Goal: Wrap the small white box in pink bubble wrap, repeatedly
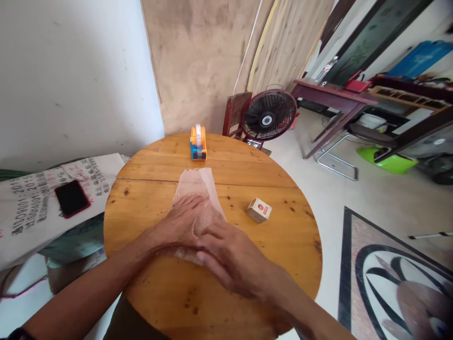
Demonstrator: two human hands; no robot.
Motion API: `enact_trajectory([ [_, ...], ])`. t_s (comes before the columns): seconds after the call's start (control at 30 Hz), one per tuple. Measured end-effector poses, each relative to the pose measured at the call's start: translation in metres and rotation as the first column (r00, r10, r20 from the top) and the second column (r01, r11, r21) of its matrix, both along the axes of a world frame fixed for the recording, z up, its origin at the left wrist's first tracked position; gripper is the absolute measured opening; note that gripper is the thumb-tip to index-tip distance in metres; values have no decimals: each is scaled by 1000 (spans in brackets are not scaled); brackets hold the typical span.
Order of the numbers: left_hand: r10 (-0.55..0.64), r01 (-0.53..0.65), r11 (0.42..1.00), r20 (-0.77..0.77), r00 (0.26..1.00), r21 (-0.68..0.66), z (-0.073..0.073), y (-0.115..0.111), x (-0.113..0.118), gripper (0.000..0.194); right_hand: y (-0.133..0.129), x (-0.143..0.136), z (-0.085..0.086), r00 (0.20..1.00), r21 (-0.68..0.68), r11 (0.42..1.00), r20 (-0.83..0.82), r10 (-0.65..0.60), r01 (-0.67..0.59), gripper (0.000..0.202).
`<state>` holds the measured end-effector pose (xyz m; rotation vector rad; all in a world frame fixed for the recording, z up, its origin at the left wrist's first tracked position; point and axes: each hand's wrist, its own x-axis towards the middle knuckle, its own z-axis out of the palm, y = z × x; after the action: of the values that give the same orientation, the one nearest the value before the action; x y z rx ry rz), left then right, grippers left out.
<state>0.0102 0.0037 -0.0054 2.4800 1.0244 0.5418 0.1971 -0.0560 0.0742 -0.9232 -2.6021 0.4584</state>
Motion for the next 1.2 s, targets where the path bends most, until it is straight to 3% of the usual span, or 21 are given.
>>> enact_trajectory([
  [0.07, 12, -12, 1000, -4, 1000, -7, 1, -1, 0, 65, 11, -17, -9, 966, 7, 1000, 258, 24, -27, 16],
  [0.13, 26, -26, 999, -37, 999, -22, 1, 0, 0, 70, 29, -18, -21, 892, 3, 995, 442, -92, 101, 13],
  [0.27, 11, -18, 998, -97, 995, -67, 4, 1, -1, 117, 62, 3, -39, 771, 138, 895, 464, -437, 424, 29],
  [0.37, 19, -31, 994, -116, 993, -103, 7, 1, -3, 113, 75, 14, -47, 698, 221, 830, 457, -552, 512, 32],
  [0.57, 91, -92, 996, -140, 986, 1, 8, 1, -5, 83, 76, 18, -61, 730, 313, 828, 392, -559, 466, 35],
  [0.8, 126, -126, 992, -199, 972, 13, 0, 5, -9, 104, 75, 18, -70, 747, 322, 810, 324, -580, 490, 44],
  [1.2, 124, -125, 992, -217, 968, 9, -1, 7, -11, 112, 80, 19, -75, 743, 302, 803, 312, -592, 513, 48],
])
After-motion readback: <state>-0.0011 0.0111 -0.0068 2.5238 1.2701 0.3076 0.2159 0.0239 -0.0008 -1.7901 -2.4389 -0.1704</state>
